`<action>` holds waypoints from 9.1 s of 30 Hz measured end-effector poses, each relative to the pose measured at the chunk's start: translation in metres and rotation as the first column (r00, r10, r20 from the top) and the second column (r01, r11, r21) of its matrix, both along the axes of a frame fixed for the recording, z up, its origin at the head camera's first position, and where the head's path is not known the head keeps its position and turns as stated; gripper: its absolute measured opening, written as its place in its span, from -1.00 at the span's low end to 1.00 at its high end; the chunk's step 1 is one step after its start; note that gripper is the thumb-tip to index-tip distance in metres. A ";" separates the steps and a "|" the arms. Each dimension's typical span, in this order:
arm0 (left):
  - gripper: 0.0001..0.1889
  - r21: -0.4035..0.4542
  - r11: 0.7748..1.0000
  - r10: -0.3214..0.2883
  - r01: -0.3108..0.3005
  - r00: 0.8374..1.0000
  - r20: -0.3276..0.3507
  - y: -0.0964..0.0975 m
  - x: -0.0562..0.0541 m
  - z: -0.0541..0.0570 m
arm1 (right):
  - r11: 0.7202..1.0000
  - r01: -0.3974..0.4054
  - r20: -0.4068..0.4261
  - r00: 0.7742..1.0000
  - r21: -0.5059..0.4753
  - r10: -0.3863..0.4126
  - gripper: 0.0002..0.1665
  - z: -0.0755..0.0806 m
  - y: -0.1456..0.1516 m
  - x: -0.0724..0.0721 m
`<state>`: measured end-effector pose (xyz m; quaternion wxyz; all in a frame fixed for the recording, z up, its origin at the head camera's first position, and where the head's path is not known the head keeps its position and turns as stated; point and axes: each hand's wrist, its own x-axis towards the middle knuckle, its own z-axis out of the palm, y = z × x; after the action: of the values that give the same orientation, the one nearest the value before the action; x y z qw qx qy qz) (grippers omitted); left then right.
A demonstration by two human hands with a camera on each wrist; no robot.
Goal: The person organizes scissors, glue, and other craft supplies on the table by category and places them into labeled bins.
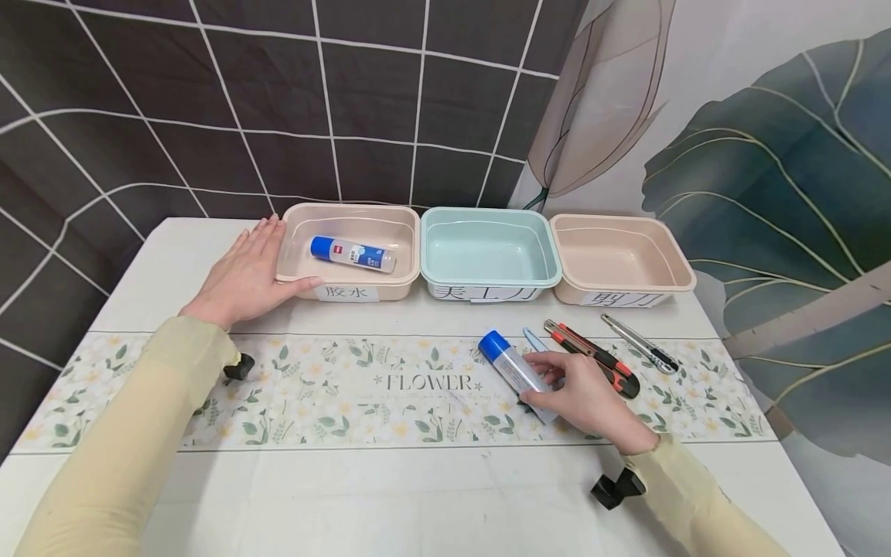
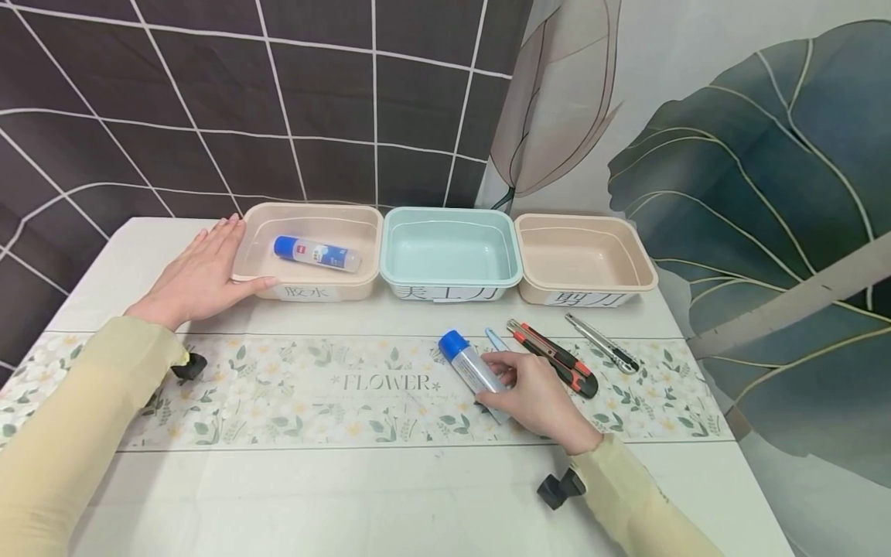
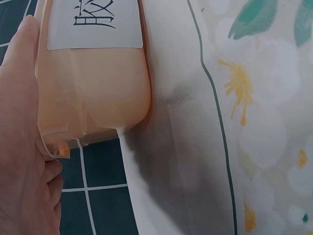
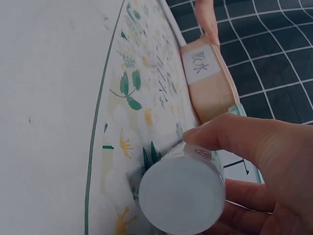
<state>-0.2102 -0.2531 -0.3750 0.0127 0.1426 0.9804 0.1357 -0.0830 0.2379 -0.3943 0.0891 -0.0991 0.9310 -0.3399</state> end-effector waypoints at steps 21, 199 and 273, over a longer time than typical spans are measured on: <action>0.23 -0.003 1.000 0.000 0.000 1.000 0.002 -0.001 0.000 0.001 | 0.999 -0.027 -0.013 1.000 -0.040 0.026 -0.43 0.006 -0.003 -0.002; 0.22 -0.008 1.000 -0.011 0.011 1.000 -0.003 -0.001 0.000 0.001 | 0.931 -0.298 -0.304 0.925 -0.211 0.228 -0.46 0.091 -0.184 -0.149; 0.23 -0.004 1.000 -0.005 0.005 1.000 0.001 0.000 0.001 0.002 | 0.975 0.195 -0.039 0.981 0.110 -0.192 -0.39 0.002 0.095 -0.022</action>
<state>-0.2094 -0.2527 -0.3733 0.0139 0.1448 0.9803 0.1336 -0.1049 0.3330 -0.3926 0.0478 -0.0077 0.9552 -0.2921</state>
